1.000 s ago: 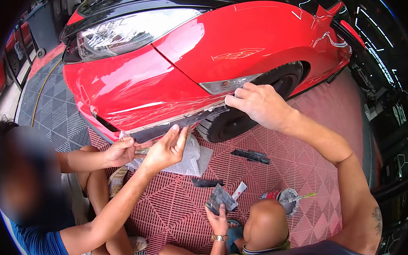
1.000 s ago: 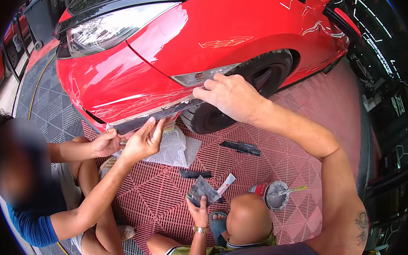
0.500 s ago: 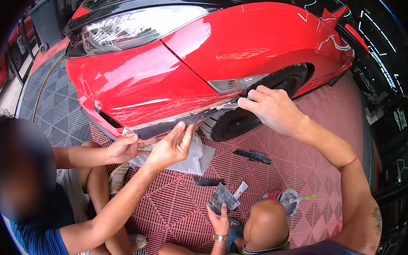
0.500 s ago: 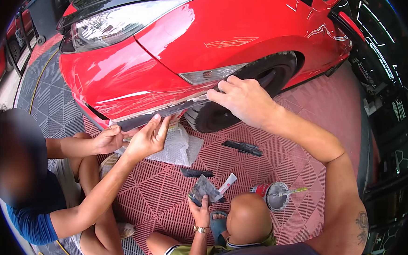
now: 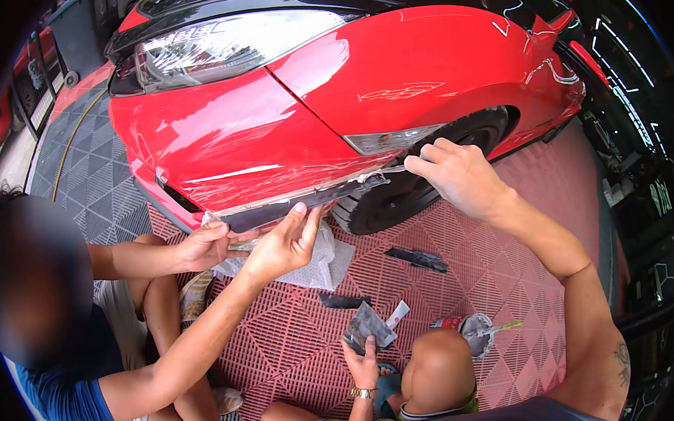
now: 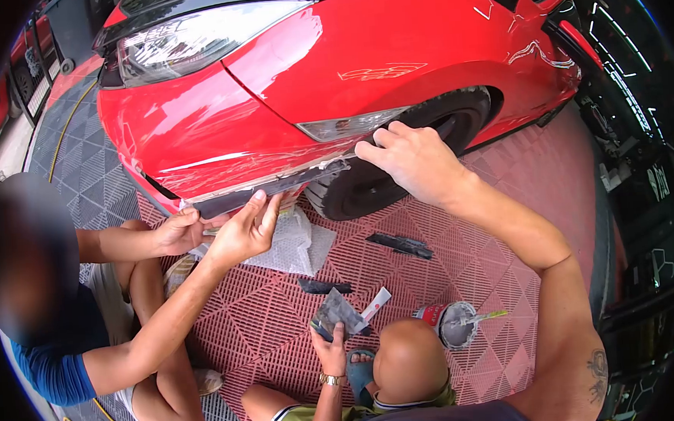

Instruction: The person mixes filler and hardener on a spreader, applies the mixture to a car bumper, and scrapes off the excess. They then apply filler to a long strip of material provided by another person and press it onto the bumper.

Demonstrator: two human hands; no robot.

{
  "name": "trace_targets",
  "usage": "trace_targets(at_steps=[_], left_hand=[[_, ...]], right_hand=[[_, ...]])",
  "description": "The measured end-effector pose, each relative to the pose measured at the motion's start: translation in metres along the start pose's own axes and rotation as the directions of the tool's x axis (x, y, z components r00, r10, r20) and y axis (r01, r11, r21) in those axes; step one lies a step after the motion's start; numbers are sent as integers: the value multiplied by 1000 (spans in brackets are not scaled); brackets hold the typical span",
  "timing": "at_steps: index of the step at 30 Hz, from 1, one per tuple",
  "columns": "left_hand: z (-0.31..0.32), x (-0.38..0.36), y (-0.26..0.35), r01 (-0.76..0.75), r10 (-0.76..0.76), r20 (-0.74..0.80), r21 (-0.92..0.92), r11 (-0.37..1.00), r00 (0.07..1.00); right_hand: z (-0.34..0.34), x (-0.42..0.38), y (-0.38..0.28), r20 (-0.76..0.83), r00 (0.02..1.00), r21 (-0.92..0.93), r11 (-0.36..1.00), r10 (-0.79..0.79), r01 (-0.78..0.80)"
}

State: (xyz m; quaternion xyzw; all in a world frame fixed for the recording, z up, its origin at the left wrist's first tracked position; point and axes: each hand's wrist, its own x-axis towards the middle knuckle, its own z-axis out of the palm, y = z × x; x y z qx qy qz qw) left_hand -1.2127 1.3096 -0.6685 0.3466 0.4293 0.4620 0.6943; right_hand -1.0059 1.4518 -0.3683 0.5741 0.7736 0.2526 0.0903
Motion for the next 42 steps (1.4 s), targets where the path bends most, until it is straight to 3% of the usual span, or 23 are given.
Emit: trace_targets(at_steps=[7,19,21,23,25,26,27,29,30,31,32,33,35,37,38,41,42], left_hand=[[4,-1,0,11,-12,4,21,1000,1000],[-3,0,-7,33,-33,-6,13,999,999],[-15,3,-25,57,-58,-38,-37,998,998],[-39,6,-57,89,-94,-129,-42,995,987],[-81,13,-104,177,-197,-214,-109,978,957],[-89,12,-92,308,-323,-233,-100,946,917],[-121,16,-140,282,-284,-214,-38,959,935],[-154,10,-174,301,-278,-254,58,952,927],[-166,8,-184,319,-271,-251,173,932,929],[-180,7,-196,335,-270,-245,287,898,931],[-206,6,-232,385,-329,-219,304,872,919],[-208,3,-231,376,-270,-279,472,797,922],[-182,0,-169,382,-251,-288,737,558,924],[-196,3,-185,327,-207,-256,803,499,944],[-190,4,-173,400,-284,-294,786,472,913],[-205,2,-186,234,-60,-232,863,448,971],[-198,1,-171,303,-127,-277,821,484,952]], right_hand=[[6,4,-8,-52,997,16,998,-57,58],[7,-4,4,-43,999,61,998,32,-29],[0,-16,11,-77,992,135,987,103,-92],[-1,-40,17,-272,944,312,945,185,-95],[-5,-75,5,14,852,662,633,524,-401],[7,-96,-5,193,793,779,401,578,-482],[27,-116,-20,376,728,831,140,573,-539],[90,-151,-74,633,656,773,-290,411,-564],[146,-179,-110,627,713,778,-304,315,-550],[191,-197,-145,636,761,729,-423,128,-538],[212,-207,-181,756,652,490,-610,-58,-623],[232,-213,-213,822,559,413,-562,-109,-717],[276,-228,-265,830,492,289,-552,-263,-782],[328,-250,-317,690,687,454,-604,-227,-655],[347,-257,-337,696,682,462,-588,-224,-664],[364,-258,-358,727,652,476,-525,-217,-705],[356,-252,-353,742,631,470,-496,-226,-730]])
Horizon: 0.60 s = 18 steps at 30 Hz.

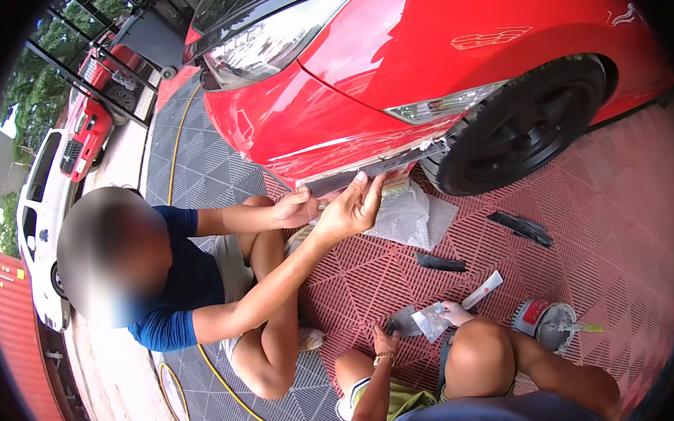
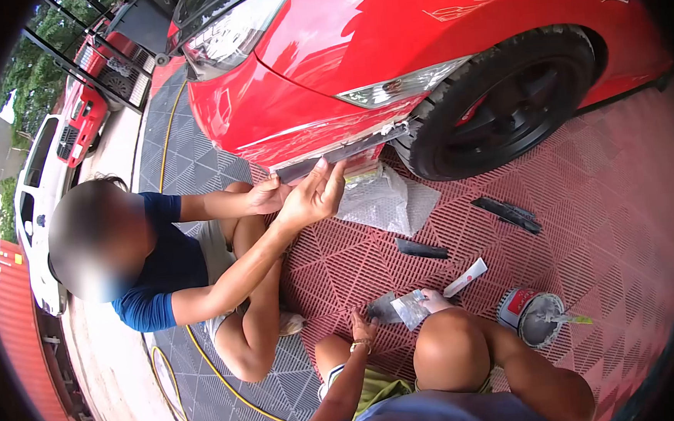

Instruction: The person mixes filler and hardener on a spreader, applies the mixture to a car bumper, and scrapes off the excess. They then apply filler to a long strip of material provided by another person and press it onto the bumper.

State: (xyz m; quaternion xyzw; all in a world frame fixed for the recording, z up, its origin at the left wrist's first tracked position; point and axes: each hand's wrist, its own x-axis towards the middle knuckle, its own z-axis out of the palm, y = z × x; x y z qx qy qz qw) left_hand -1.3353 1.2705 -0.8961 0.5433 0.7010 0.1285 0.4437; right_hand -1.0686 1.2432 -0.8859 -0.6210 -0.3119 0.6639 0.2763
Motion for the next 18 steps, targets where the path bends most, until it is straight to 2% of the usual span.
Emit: trace_targets(at_steps=[2,3,4,5,6,7,8,9,10,11,12,13,14,15,16,17,18], left_hand=[[-15,-7,17,-45,47,-27,84,995,999],[-20,-9,21,-66,71,-35,126,990,997],[-25,-7,15,-67,67,-9,58,996,998],[-28,-10,9,-117,117,-62,-2,993,991],[-36,-17,8,-168,160,-120,-58,984,980],[-45,-27,8,-216,194,-180,-113,970,964],[-60,-40,11,-214,197,-246,-47,976,949],[-83,-65,15,-195,194,-279,25,981,940],[-118,-89,27,-54,130,-225,317,947,966],[-134,-103,39,-318,340,-261,124,940,904],[-154,-106,49,-314,388,-176,341,886,905],[-166,-107,80,-289,290,-91,25,957,953],[-181,-98,71,-352,355,-9,109,930,935],[-194,-102,102,-251,242,132,51,967,961],[-210,-100,107,-333,293,263,120,935,919],[-226,-111,157,-414,302,409,220,883,861],[-241,-118,176,-413,282,439,237,879,853]], right_hand=[[1,3,-3,25,999,-41,999,24,-23],[2,5,5,14,1000,-215,976,24,-20],[2,3,6,2,1000,-384,923,23,-21],[1,4,5,-11,1000,-543,840,15,-19],[0,-10,-14,-92,996,-678,734,-21,-47],[-4,-18,-29,-104,993,-637,771,-54,-25],[-10,-22,-40,-122,990,-590,807,-77,-9],[-19,-11,-22,-28,1000,-257,966,-5,-2],[-24,-28,-44,-16,993,26,993,-116,117],[-39,-57,-50,-51,972,-7,973,-231,231],[-54,-92,-79,-60,986,72,985,-155,159],[-62,-132,-86,-74,993,154,982,-97,107],[-67,-180,-69,-161,983,27,995,-89,95],[-72,-229,-52,-247,965,-97,994,-81,59],[-71,-278,-38,-261,964,-168,981,51,-97],[-81,-320,-32,-275,949,-259,938,157,-230],[-88,-357,-14,-266,923,-302,885,277,-353]])
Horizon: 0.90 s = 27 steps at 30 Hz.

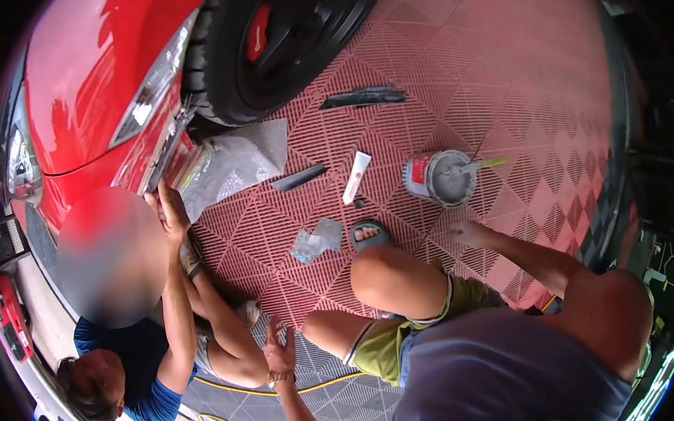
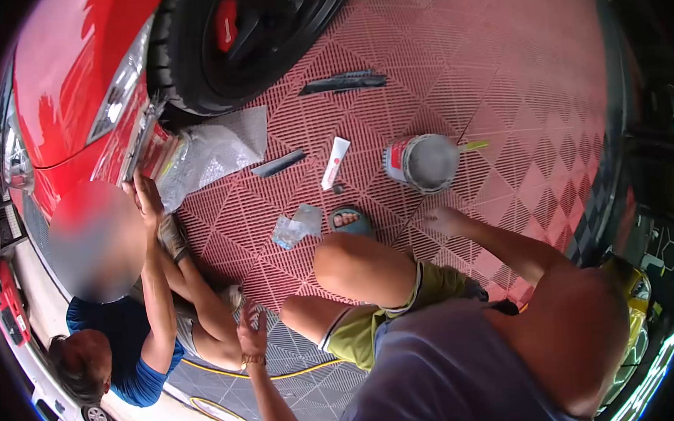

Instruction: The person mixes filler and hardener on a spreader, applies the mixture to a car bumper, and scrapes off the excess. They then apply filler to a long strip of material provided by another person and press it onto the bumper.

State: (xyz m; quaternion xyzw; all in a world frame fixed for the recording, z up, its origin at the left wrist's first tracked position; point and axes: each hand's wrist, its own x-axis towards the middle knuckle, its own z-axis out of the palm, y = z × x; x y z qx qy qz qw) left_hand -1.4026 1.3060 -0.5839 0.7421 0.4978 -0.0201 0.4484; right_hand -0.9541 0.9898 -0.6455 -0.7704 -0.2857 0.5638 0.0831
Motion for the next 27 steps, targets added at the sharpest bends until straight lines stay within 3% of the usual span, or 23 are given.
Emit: trace_targets(at_steps=[2,4,5,6,7,10,11,12,13,14,15,17,20,24,27], left_hand=[[-25,-33,9,8,-10,43,40,999,999],[-45,-77,13,8,-5,-35,83,997,999],[-50,-102,10,111,-111,-20,41,993,994],[-54,-126,7,215,-215,-5,4,977,977],[-56,-158,0,310,-310,-8,-29,950,951],[-54,-256,-22,523,-529,-61,-93,847,846],[-39,-299,-28,559,-566,-95,-87,825,819],[-13,-341,-36,692,-717,-52,-226,686,695],[11,-385,-31,789,-839,22,-353,503,544],[28,-421,-4,823,-883,161,-466,326,441],[52,-455,28,829,-887,313,-545,124,339],[135,-510,55,792,-791,554,-591,-155,258],[218,-501,164,692,-725,634,-650,-313,268],[292,-413,289,567,-797,500,-785,-250,339],[325,-351,382,523,-843,419,-828,-203,336]], right_hand=[[-10,-52,27,83,973,-90,974,217,-210],[-7,-77,69,61,994,98,991,88,-93],[-4,-90,93,50,999,189,982,22,-31],[-28,-119,52,-63,975,-124,971,-215,206],[-46,-154,6,-37,995,-108,990,87,-91],[-71,-243,-35,-174,895,270,894,411,-358],[-71,-271,-12,-103,872,393,825,478,-406],[-70,-301,26,-23,842,501,735,539,-457],[-63,-335,92,159,919,710,605,361,-361],[-72,-358,102,220,906,751,530,361,-394],[-84,-370,85,227,868,739,502,441,-448],[-103,-362,57,237,814,739,446,530,-505],[-143,-336,42,276,804,736,422,527,-529],[-236,-293,52,341,800,706,428,493,-565],[-331,-269,63,402,776,650,446,486,-616]])
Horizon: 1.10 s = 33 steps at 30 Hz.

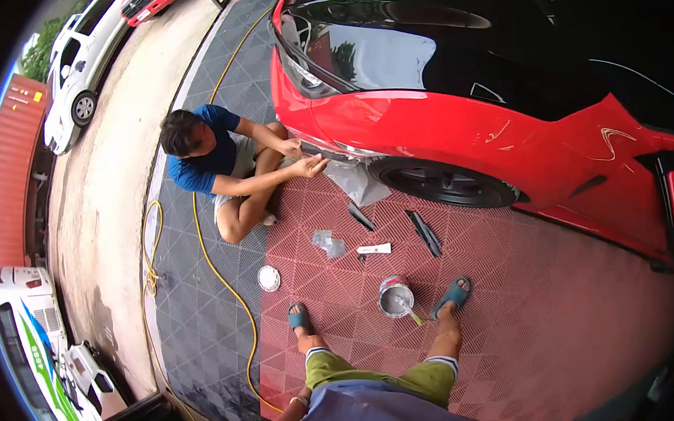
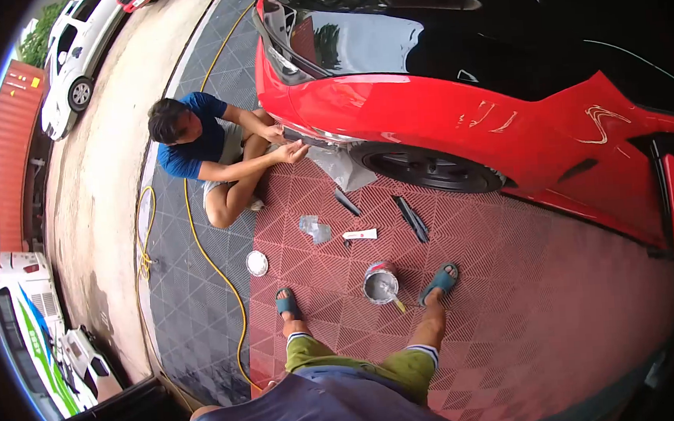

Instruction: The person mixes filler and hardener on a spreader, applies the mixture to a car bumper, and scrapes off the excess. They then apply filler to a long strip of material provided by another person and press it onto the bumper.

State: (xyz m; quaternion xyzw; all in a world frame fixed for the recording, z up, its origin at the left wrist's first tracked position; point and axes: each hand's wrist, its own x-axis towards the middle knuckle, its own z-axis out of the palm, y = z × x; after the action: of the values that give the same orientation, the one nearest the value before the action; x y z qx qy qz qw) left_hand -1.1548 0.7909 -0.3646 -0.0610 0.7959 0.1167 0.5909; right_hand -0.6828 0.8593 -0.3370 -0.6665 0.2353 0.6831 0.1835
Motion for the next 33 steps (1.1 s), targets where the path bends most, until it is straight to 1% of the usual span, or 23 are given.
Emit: trace_targets(at_steps=[3,6,7,8,9,10,11,12,14,17,18,19,20,21,22,23,24,26,27,28,29,31,33], left_hand=[[77,-59,-21,14,-14,-18,40,999,1000],[125,-116,-32,42,-47,58,91,995,997],[135,-125,-25,99,-103,111,37,994,988],[172,-208,62,451,-442,89,-213,867,892],[184,-228,96,397,-337,272,-206,895,901],[192,-240,119,338,-219,447,-207,918,868],[208,-247,143,175,-18,505,-266,948,863],[230,-249,168,9,187,549,-335,942,815],[265,-247,218,-291,359,475,-212,933,804],[312,-181,226,-515,521,276,-100,851,807],[324,-163,216,-562,553,223,-30,827,803],[334,-142,201,-534,522,219,-5,845,824],[339,-123,179,-542,523,191,59,839,831],[344,-76,136,-519,512,232,-38,854,827],[343,-51,99,-555,528,241,57,830,815],[343,-104,100,-386,387,196,-42,921,901],[343,-118,59,-309,316,195,-66,949,928],[327,-124,33,-219,234,98,-145,965,967],[324,-136,0,-143,152,27,-196,970,988],[322,-140,-24,-67,56,-42,-319,946,998],[317,-153,-44,-5,6,1,-455,891,1000],[328,-166,-88,-42,-57,-178,-506,861,982],[344,-169,-131,-103,-46,-218,-626,773,975]], right_hand=[[-58,-25,-58,4,998,-43,997,68,-68],[-97,-52,-100,-13,988,-77,985,153,-153],[-108,-61,-113,-26,983,-94,979,179,-181],[-120,-68,-126,-45,979,-111,973,198,-202],[-132,-78,-143,-74,977,-133,969,198,-207],[-141,-85,-161,-95,982,-164,970,166,-180],[-141,-107,-187,-100,994,-197,978,52,-71],[-132,-132,-219,-101,986,-237,966,-129,102],[-112,-160,-272,-43,905,-328,862,-423,387],[-117,-162,-311,227,762,-510,593,-607,624],[-113,-169,-318,212,814,-573,605,-542,552],[-116,-174,-323,169,864,-636,617,-474,463],[-134,-159,-329,195,881,-654,613,-430,444],[-145,-154,-334,264,866,-618,615,-425,490],[-159,-143,-347,399,820,-646,509,-409,568],[-149,-152,-356,391,806,-696,430,-445,575],[-136,-165,-361,366,782,-668,443,-504,598],[-110,-171,-382,299,820,-734,432,-488,524],[-106,-171,-394,367,808,-730,397,-460,557],[-101,-167,-407,443,789,-716,361,-425,597],[-91,-161,-423,463,795,-754,297,-392,586],[-74,-165,-452,589,742,-729,186,-320,659],[-63,-167,-485,660,692,-697,107,-293,709]])
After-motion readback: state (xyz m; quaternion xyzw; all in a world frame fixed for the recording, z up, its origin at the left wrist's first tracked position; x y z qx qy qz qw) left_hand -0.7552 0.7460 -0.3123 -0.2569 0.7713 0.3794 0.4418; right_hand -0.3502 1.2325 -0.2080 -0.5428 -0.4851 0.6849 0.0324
